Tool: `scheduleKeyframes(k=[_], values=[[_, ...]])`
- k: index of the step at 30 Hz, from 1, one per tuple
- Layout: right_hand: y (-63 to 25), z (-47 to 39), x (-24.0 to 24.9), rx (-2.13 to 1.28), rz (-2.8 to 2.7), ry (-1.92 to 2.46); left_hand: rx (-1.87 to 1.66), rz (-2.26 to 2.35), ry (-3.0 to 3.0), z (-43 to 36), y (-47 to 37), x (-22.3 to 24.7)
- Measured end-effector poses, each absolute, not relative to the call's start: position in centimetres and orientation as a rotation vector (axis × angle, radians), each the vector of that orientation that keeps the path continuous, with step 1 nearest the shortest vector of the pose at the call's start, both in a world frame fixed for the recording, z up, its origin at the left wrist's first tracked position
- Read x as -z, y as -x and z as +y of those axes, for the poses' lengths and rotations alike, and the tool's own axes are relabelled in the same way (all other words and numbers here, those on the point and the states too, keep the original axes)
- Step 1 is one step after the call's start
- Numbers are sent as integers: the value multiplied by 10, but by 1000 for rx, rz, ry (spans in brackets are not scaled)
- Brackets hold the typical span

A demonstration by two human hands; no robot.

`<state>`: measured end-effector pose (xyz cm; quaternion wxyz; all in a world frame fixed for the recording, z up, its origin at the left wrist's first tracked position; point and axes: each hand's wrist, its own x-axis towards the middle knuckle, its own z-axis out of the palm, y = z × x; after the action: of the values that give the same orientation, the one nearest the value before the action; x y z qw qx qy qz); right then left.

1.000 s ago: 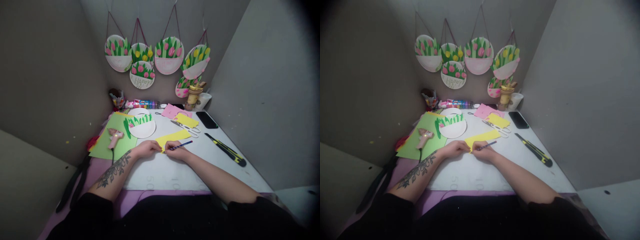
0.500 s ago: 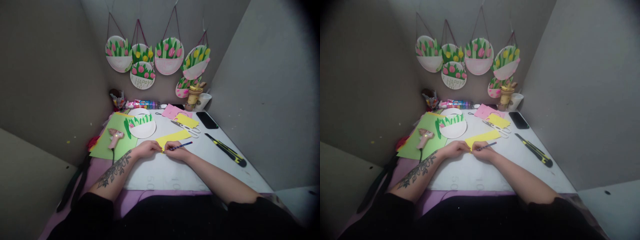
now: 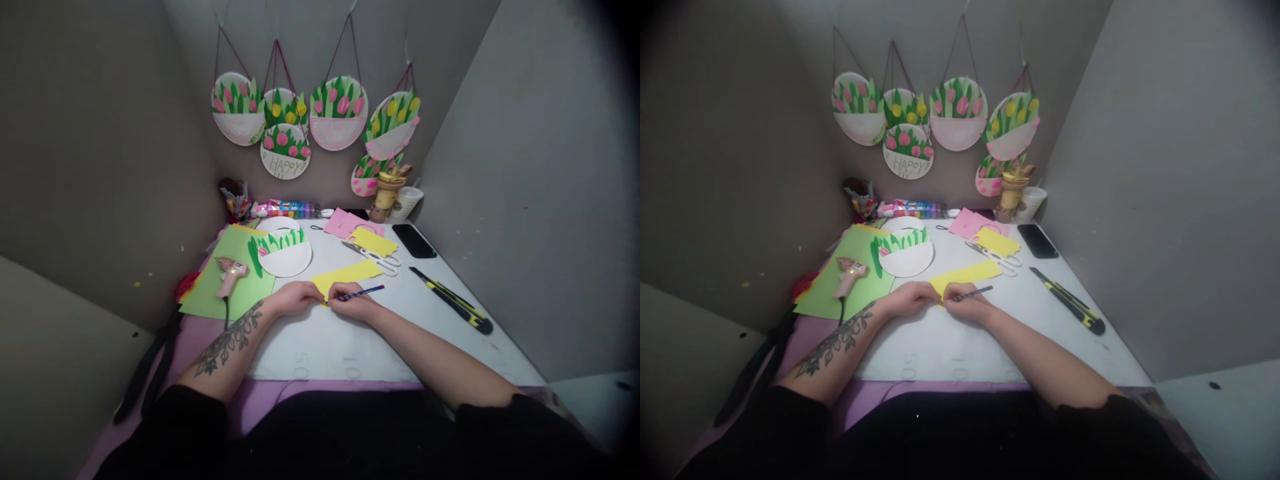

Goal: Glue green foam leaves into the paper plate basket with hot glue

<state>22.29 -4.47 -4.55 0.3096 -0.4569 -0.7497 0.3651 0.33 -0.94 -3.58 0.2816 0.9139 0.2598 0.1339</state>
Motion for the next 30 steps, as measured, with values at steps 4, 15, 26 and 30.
scheduleKeyframes(k=[4, 15, 26, 30], values=[[-223, -44, 48, -992, -1977, 1213, -340, 883, -2398, -14, -4, 31], [-223, -44, 49, -977, -1978, 1203, -354, 902, -2322, -17, -4, 29], [-223, -44, 49, -1020, -1939, 1222, -338, 922, -2319, -17, -5, 28], [-222, -44, 47, -1026, -1913, 1246, -339, 929, -2327, -18, -5, 27]])
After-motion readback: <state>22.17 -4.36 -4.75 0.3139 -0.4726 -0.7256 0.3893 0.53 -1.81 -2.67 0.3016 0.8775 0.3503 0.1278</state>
